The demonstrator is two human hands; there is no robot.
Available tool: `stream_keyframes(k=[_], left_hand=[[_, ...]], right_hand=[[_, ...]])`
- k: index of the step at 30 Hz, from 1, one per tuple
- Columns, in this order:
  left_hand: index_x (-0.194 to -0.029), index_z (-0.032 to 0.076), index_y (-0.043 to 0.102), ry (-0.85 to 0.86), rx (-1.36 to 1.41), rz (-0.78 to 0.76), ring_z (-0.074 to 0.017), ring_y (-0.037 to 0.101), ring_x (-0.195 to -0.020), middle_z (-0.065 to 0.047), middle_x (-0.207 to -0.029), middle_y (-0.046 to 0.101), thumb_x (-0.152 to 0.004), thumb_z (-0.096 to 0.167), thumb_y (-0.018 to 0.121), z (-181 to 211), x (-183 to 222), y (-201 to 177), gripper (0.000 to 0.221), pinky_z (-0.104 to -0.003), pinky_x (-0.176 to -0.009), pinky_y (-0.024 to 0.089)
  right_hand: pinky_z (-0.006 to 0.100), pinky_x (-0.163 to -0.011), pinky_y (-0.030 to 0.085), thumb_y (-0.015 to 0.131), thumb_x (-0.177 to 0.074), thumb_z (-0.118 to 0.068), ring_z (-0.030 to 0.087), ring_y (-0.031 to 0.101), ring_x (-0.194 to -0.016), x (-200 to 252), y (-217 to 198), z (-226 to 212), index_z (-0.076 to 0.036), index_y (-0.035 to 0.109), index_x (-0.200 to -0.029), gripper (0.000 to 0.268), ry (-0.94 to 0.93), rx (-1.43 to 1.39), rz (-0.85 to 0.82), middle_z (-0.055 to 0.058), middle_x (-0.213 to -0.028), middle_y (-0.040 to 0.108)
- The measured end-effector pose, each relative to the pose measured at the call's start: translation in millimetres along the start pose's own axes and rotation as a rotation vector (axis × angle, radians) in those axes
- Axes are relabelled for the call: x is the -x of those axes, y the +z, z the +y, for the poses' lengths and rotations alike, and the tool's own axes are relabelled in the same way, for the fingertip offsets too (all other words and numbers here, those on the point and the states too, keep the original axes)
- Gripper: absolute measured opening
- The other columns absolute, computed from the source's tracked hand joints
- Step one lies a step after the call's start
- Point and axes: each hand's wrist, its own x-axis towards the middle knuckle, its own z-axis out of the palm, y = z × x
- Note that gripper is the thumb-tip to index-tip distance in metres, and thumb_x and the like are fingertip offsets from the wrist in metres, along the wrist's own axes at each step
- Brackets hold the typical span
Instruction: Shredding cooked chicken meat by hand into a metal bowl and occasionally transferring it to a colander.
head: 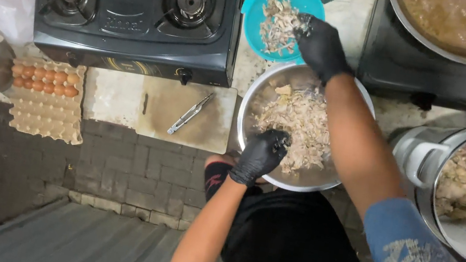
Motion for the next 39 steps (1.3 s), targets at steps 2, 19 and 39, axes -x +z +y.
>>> stream_keyframes(k=[2,19,39], left_hand=[[-0.105,0.006,0.072,0.076,-0.02,-0.001,-0.0342,0.072,-0.085,-0.016,-0.102,0.074,-0.084,0.007,0.058,15,-6,-8,0.025,-0.041,-0.079,0.055],[-0.118,0.009,0.068,-0.147,0.04,-0.122,-0.0377,0.067,-0.101,-0.016,-0.112,0.07,-0.087,0.019,0.066,-1,51,28,0.033,-0.046,-0.086,0.052],[-0.1,0.01,0.073,0.046,-0.083,-0.102,-0.0373,0.068,-0.087,-0.012,-0.098,0.074,-0.08,0.016,0.065,-12,33,12,0.022,-0.046,-0.083,0.051]], right_hand=[[0.047,-0.101,0.042,0.059,-0.09,-0.03,0.04,0.052,-0.121,-45,8,38,-0.005,0.061,-0.133,0.05,0.05,0.355,-0.203,0.021,-0.133,0.058],[0.049,-0.045,0.049,0.058,-0.089,-0.02,0.037,0.066,-0.069,-104,85,71,-0.018,0.073,-0.081,0.017,-0.404,0.988,-0.394,0.01,-0.077,0.069],[0.057,-0.066,0.051,0.066,-0.085,-0.016,0.052,0.063,-0.079,-89,27,45,-0.005,0.069,-0.102,0.02,-0.32,0.692,-0.222,0.026,-0.085,0.068]])
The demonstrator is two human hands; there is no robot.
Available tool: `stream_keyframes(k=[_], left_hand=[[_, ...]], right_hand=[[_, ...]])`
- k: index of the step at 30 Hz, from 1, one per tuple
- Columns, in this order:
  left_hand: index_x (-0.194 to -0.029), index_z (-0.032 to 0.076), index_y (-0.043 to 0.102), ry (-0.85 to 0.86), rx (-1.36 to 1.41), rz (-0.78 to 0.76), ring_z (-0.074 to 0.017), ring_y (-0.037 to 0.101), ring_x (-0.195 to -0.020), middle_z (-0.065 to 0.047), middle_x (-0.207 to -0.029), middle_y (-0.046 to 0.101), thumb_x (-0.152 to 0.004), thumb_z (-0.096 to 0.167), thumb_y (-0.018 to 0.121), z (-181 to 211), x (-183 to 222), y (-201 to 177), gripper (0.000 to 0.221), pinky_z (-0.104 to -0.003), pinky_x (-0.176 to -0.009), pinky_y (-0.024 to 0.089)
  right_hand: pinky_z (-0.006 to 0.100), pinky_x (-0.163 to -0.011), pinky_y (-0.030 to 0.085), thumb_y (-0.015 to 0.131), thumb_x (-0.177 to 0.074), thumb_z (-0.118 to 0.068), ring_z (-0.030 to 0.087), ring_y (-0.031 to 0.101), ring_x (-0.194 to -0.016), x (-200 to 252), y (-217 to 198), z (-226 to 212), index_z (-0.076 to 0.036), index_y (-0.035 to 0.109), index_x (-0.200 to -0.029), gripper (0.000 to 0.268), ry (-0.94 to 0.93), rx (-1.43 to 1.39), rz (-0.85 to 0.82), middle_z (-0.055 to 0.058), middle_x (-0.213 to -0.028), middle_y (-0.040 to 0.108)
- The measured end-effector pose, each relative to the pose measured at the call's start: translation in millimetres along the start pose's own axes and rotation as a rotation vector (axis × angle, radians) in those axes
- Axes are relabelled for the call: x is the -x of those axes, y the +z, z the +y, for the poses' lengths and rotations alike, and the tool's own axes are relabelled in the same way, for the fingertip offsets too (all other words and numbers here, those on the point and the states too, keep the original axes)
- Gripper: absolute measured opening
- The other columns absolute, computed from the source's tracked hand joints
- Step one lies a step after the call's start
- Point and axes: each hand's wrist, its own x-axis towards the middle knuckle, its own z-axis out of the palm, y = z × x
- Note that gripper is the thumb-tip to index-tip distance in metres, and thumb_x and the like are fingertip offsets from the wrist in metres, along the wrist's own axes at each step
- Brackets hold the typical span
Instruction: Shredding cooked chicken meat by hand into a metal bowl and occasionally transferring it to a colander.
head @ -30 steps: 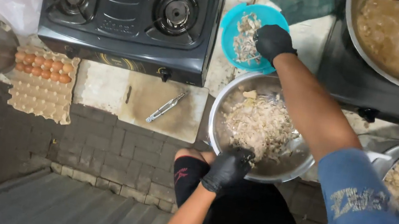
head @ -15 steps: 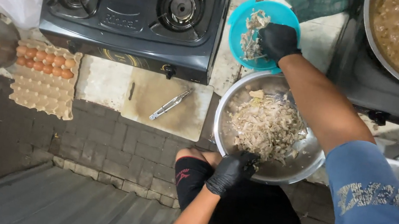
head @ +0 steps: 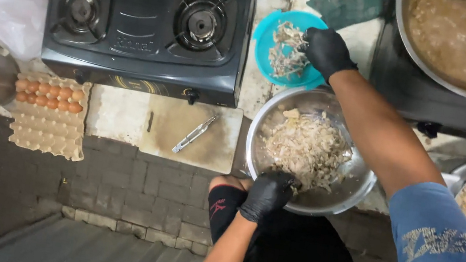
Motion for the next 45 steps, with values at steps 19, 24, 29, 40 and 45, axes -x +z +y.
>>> stream_keyframes(k=[19,24,29,40,45], left_hand=[[-0.105,0.015,0.073,-0.288,-0.059,0.036,-0.034,0.069,-0.1,-0.012,-0.101,0.074,-0.079,0.031,0.064,-33,-2,40,0.032,-0.046,-0.09,0.056],[-0.119,-0.004,0.062,-0.425,-0.094,0.193,-0.0434,0.064,-0.105,-0.029,-0.109,0.067,-0.087,0.022,0.057,-28,-23,8,0.042,-0.052,-0.089,0.055],[-0.117,0.004,0.067,-0.314,-0.491,0.275,-0.0371,0.07,-0.086,-0.017,-0.094,0.07,-0.077,0.023,0.065,-7,-68,-27,0.045,-0.044,-0.069,0.06],[-0.091,0.006,0.069,-0.301,-0.282,0.086,-0.0363,0.072,-0.077,-0.015,-0.076,0.07,-0.078,0.028,0.064,-91,-81,23,0.026,-0.043,-0.073,0.057],[-0.092,-0.002,0.071,-0.488,0.172,0.096,-0.0271,0.067,-0.048,-0.016,-0.058,0.066,-0.085,0.02,0.064,-36,-64,-12,0.025,-0.03,-0.052,0.054]], right_hand=[[0.035,-0.084,0.056,0.062,-0.098,-0.009,0.025,0.068,-0.091,159,-55,-73,0.0,0.064,-0.111,0.016,0.486,-1.25,0.087,0.015,-0.094,0.068],[0.041,-0.107,0.048,0.071,-0.081,-0.04,0.033,0.058,-0.126,257,-29,-75,-0.015,0.066,-0.125,0.051,0.057,-0.006,-0.171,0.013,-0.126,0.066],[0.043,-0.07,0.054,0.07,-0.084,-0.029,0.035,0.065,-0.083,309,-2,-76,-0.008,0.056,-0.071,0.028,0.239,-0.392,-0.079,0.012,-0.072,0.058],[0.038,-0.076,0.057,0.08,-0.078,-0.022,0.032,0.068,-0.096,307,-22,-100,-0.013,0.065,-0.116,0.042,0.367,-0.6,-0.027,0.014,-0.099,0.069],[0.036,-0.078,0.058,0.074,-0.086,-0.011,0.03,0.071,-0.097,283,-22,-100,-0.014,0.054,-0.133,0.051,0.6,-1.027,-0.186,0.019,-0.101,0.071]])
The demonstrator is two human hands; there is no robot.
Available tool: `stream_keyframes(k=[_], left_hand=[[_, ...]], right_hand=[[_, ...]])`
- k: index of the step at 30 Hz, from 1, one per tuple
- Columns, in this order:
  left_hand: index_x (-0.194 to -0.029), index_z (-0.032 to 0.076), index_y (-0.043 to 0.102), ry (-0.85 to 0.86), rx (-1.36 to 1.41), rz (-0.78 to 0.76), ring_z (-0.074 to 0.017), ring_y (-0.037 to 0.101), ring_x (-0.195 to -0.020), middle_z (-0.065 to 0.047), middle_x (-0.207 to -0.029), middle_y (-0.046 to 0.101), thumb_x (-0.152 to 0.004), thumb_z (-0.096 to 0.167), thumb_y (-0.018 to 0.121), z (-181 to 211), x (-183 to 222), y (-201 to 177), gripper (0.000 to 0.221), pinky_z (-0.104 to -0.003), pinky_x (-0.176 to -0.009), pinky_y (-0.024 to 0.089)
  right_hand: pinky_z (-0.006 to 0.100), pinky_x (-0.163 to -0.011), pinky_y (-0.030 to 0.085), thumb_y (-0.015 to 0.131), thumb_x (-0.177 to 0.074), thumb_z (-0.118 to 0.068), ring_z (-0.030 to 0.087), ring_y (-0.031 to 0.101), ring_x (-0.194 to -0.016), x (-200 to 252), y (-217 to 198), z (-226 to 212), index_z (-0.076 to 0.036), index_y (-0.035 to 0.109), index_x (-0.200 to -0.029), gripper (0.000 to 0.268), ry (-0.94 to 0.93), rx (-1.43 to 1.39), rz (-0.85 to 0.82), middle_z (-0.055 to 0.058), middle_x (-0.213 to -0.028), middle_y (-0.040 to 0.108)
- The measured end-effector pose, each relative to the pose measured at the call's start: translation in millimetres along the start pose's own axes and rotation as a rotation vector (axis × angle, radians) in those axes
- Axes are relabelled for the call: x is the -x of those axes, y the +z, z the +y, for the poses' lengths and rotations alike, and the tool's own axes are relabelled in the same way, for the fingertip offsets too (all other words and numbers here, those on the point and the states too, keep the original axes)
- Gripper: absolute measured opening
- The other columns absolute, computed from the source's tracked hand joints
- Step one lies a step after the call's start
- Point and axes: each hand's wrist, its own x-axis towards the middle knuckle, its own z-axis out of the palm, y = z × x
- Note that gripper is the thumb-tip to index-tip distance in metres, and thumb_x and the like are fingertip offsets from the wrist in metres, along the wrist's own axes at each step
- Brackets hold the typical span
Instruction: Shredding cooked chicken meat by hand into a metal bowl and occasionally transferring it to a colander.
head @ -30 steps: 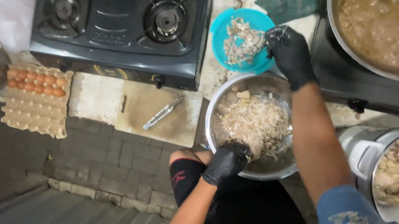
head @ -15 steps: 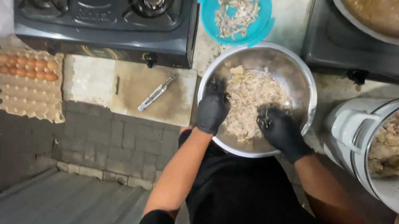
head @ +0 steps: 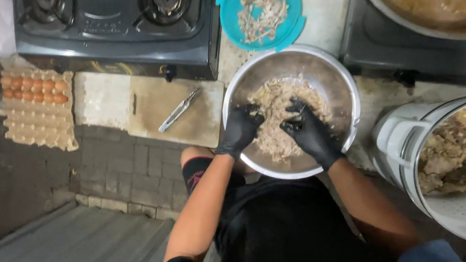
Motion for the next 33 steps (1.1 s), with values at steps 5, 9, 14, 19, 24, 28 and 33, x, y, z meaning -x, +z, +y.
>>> stream_keyframes(k=[5,9,14,19,24,28,33], left_hand=[[-0.108,-0.008,0.068,-0.243,0.595,-0.14,-0.0283,0.067,-0.046,-0.022,-0.057,0.062,-0.08,0.005,0.065,31,26,-18,0.031,-0.034,-0.044,0.054],[-0.109,-0.014,0.065,-0.182,0.831,-0.188,-0.0313,0.064,-0.041,-0.028,-0.068,0.059,-0.081,-0.007,0.058,-8,28,4,0.03,-0.038,-0.036,0.051],[-0.104,-0.014,0.066,-0.196,0.821,-0.324,-0.0254,0.063,-0.044,-0.021,-0.071,0.062,-0.086,-0.005,0.059,-8,25,4,0.021,-0.035,-0.04,0.052],[-0.113,-0.012,0.064,-0.223,0.696,-0.358,-0.031,0.063,-0.042,-0.027,-0.069,0.06,-0.088,0.0,0.057,-13,21,13,0.028,-0.038,-0.036,0.052],[-0.113,-0.007,0.067,-0.229,0.618,-0.306,-0.0292,0.064,-0.043,-0.025,-0.063,0.061,-0.09,0.005,0.059,-8,16,15,0.027,-0.035,-0.036,0.054],[-0.115,-0.004,0.066,-0.161,0.453,-0.241,-0.0337,0.069,-0.06,-0.028,-0.082,0.066,-0.087,0.007,0.065,10,23,17,0.029,-0.04,-0.053,0.06],[-0.123,0.015,0.067,0.135,0.135,-0.099,-0.03,0.071,-0.075,-0.014,-0.112,0.07,-0.07,0.005,0.081,40,25,20,0.056,-0.037,-0.062,0.061]], right_hand=[[0.048,-0.094,0.05,0.085,-0.073,-0.007,0.045,0.05,-0.124,8,1,-33,-0.006,0.047,-0.144,0.081,-0.476,0.049,-0.021,0.031,-0.134,0.046],[0.049,-0.11,0.039,0.086,-0.07,-0.02,0.046,0.038,-0.136,11,-12,-26,-0.009,0.048,-0.141,0.082,-0.515,0.268,0.031,0.028,-0.147,0.034],[0.055,-0.104,0.036,0.082,-0.06,-0.022,0.039,0.048,-0.127,13,-26,-23,-0.022,0.055,-0.136,0.08,-0.783,0.628,-0.026,0.015,-0.148,0.044],[0.047,-0.1,0.043,0.082,-0.069,-0.035,0.033,0.061,-0.117,4,-11,24,-0.013,0.066,-0.122,0.06,-0.778,0.805,0.158,0.014,-0.121,0.066],[0.04,-0.093,0.051,0.076,-0.078,-0.029,0.029,0.065,-0.113,11,-3,26,-0.012,0.065,-0.125,0.051,-0.735,0.68,0.288,0.012,-0.121,0.069],[0.039,-0.084,0.056,0.07,-0.086,-0.03,0.029,0.07,-0.099,14,-5,29,-0.015,0.07,-0.112,0.03,-0.5,0.659,0.25,0.01,-0.102,0.074],[0.042,-0.077,0.057,0.068,-0.089,-0.035,0.032,0.071,-0.092,12,-14,30,-0.013,0.071,-0.1,0.026,-0.371,0.619,0.136,0.012,-0.092,0.074]])
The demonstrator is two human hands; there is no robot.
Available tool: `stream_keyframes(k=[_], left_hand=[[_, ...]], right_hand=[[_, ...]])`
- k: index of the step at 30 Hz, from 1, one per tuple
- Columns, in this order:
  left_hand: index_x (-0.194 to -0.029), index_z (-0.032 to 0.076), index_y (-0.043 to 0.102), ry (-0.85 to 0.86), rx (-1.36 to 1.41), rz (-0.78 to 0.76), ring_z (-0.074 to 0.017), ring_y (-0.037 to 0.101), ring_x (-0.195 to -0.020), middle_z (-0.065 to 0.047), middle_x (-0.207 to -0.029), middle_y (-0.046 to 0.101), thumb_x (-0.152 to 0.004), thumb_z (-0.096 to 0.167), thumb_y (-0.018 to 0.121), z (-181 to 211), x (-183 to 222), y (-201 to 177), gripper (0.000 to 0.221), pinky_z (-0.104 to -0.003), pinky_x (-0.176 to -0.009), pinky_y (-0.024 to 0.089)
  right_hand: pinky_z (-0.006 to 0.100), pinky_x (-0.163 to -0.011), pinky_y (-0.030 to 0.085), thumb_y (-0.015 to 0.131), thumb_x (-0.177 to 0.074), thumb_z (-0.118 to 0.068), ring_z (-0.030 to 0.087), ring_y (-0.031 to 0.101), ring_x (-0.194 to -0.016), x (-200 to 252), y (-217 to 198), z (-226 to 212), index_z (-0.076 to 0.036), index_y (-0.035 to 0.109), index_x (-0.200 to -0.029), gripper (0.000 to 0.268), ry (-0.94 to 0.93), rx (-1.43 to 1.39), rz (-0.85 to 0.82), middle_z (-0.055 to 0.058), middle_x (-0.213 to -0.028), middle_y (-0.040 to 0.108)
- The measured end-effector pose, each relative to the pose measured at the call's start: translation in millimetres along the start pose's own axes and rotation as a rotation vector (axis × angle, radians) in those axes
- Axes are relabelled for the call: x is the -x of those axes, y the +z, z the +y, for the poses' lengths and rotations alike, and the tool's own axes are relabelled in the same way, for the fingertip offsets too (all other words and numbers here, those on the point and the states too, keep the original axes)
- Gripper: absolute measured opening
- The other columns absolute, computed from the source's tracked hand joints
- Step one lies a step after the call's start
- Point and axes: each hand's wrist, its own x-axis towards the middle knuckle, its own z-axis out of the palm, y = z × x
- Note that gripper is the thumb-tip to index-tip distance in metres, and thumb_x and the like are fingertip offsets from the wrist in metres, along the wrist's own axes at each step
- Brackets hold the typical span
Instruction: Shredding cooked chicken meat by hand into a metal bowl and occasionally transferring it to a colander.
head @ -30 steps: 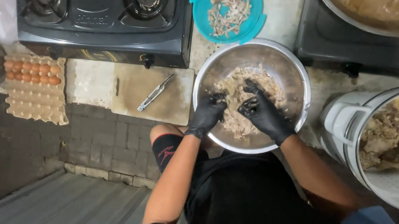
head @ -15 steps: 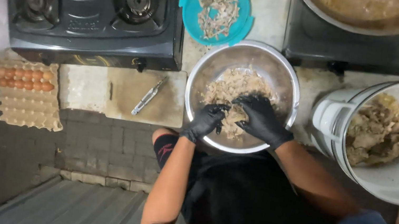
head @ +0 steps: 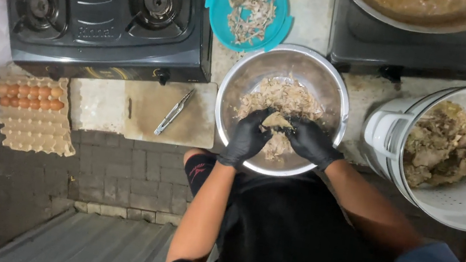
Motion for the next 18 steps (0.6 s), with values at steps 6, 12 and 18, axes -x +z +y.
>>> stream_keyframes(k=[6,12,18], left_hand=[[-0.112,0.005,0.071,-0.024,0.124,0.072,-0.0369,0.07,-0.096,-0.02,-0.104,0.072,-0.07,-0.003,0.077,-19,-7,3,0.043,-0.041,-0.081,0.059],[-0.116,-0.009,0.065,-0.246,0.545,-0.047,-0.028,0.068,-0.049,-0.03,-0.086,0.069,-0.081,-0.009,0.06,-32,-3,1,0.035,-0.033,-0.042,0.058],[-0.118,-0.018,0.058,-0.166,0.549,0.067,-0.0332,0.066,-0.046,-0.034,-0.087,0.067,-0.083,-0.014,0.057,-9,3,-21,0.036,-0.038,-0.039,0.057]], right_hand=[[0.045,-0.074,0.056,0.065,-0.089,-0.024,0.037,0.071,-0.084,-6,-27,-25,-0.003,0.071,-0.107,0.029,0.038,-0.097,-0.127,0.019,-0.072,0.071],[0.048,-0.078,0.057,0.066,-0.088,-0.038,0.039,0.071,-0.09,2,-26,-33,-0.008,0.073,-0.105,0.035,0.086,0.028,-0.171,0.018,-0.085,0.074],[0.051,-0.078,0.054,0.065,-0.089,-0.039,0.043,0.068,-0.089,-6,-39,-40,-0.003,0.073,-0.095,0.037,0.155,-0.079,-0.247,0.022,-0.084,0.072]])
